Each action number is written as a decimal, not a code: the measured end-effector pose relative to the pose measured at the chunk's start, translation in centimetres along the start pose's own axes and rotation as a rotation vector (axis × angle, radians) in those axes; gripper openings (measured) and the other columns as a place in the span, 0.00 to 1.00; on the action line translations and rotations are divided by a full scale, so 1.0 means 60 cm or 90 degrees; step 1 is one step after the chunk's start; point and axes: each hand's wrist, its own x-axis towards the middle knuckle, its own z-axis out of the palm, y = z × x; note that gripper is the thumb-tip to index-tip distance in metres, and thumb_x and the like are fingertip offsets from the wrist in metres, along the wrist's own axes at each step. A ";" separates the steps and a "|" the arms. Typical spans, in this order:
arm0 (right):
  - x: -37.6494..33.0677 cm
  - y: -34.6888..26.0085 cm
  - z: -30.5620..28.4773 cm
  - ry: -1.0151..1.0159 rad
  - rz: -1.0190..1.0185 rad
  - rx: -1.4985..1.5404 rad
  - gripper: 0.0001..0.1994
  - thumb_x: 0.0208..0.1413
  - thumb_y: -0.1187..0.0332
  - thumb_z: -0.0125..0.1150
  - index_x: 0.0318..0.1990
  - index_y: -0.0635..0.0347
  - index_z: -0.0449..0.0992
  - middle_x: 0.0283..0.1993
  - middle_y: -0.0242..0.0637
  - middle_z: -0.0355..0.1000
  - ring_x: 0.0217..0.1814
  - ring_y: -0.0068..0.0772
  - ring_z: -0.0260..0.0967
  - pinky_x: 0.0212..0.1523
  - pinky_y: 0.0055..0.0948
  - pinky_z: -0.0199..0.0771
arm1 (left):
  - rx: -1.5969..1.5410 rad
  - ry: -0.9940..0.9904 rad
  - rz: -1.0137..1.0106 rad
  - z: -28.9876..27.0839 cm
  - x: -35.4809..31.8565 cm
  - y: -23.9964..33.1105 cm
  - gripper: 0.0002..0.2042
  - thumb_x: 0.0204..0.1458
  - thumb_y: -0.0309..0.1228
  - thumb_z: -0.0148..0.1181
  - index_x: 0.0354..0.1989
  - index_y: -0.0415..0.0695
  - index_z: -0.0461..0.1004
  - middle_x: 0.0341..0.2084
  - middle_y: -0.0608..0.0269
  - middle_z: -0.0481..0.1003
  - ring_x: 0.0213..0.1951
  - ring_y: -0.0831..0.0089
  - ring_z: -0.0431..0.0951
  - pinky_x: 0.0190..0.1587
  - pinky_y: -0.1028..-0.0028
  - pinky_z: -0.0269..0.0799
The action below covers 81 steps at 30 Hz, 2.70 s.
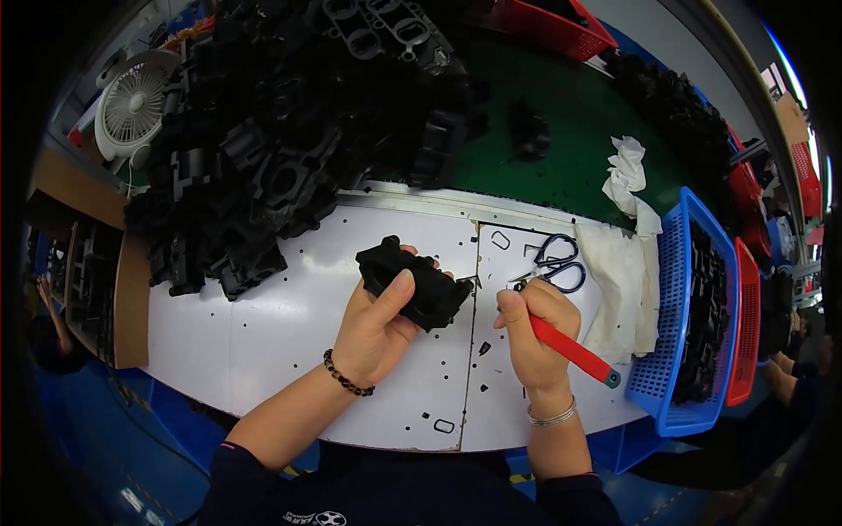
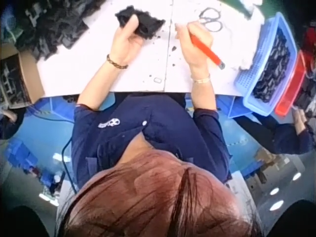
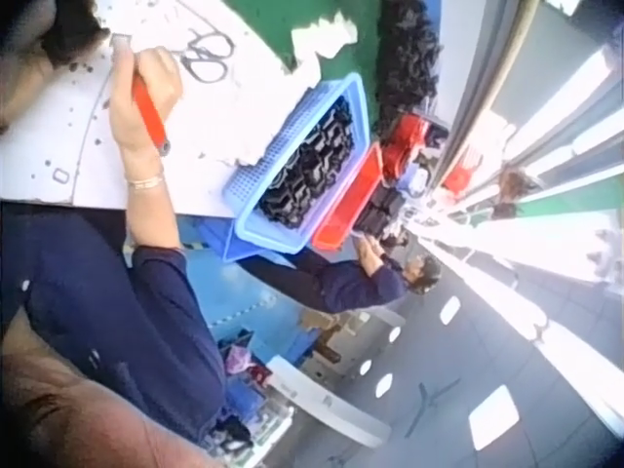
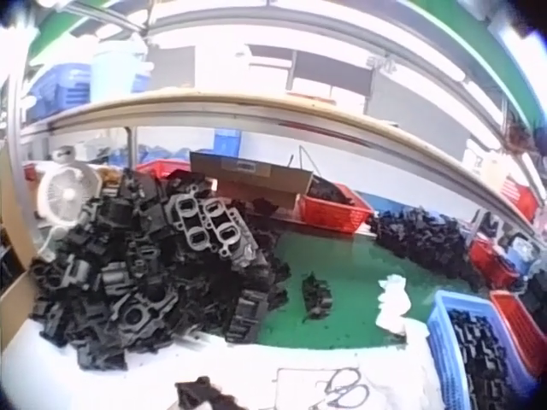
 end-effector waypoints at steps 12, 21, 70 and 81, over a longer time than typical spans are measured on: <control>-0.004 -0.014 0.008 -0.127 0.072 0.207 0.14 0.58 0.73 0.58 0.21 0.64 0.68 0.20 0.32 0.63 0.21 0.25 0.57 0.24 0.26 0.57 | 0.107 -0.048 0.041 0.004 -0.006 -0.004 0.24 0.56 0.38 0.62 0.57 0.48 0.59 0.50 0.59 0.69 0.56 0.63 0.71 0.58 0.61 0.71; 0.000 -0.016 0.003 -0.047 0.177 0.336 0.09 0.64 0.70 0.53 0.40 0.69 0.72 0.19 0.32 0.68 0.21 0.16 0.60 0.26 0.17 0.58 | 0.069 0.028 0.023 0.001 -0.004 -0.002 0.20 0.60 0.38 0.57 0.56 0.48 0.60 0.50 0.61 0.69 0.57 0.64 0.71 0.58 0.61 0.69; 0.005 -0.014 0.002 -0.184 -0.028 0.328 0.09 0.42 0.83 0.69 0.32 0.67 0.76 0.43 0.49 0.76 0.42 0.33 0.76 0.44 0.29 0.79 | 0.069 0.008 -0.027 -0.002 -0.002 -0.010 0.23 0.56 0.35 0.64 0.54 0.43 0.60 0.45 0.58 0.72 0.46 0.71 0.76 0.48 0.69 0.77; -0.009 -0.020 0.028 -0.043 -0.357 0.018 0.15 0.41 0.82 0.71 0.38 0.65 0.74 0.44 0.48 0.77 0.41 0.43 0.78 0.39 0.30 0.79 | 0.073 0.000 -0.046 0.002 -0.008 -0.013 0.18 0.58 0.37 0.61 0.51 0.45 0.64 0.44 0.59 0.73 0.46 0.70 0.75 0.50 0.68 0.73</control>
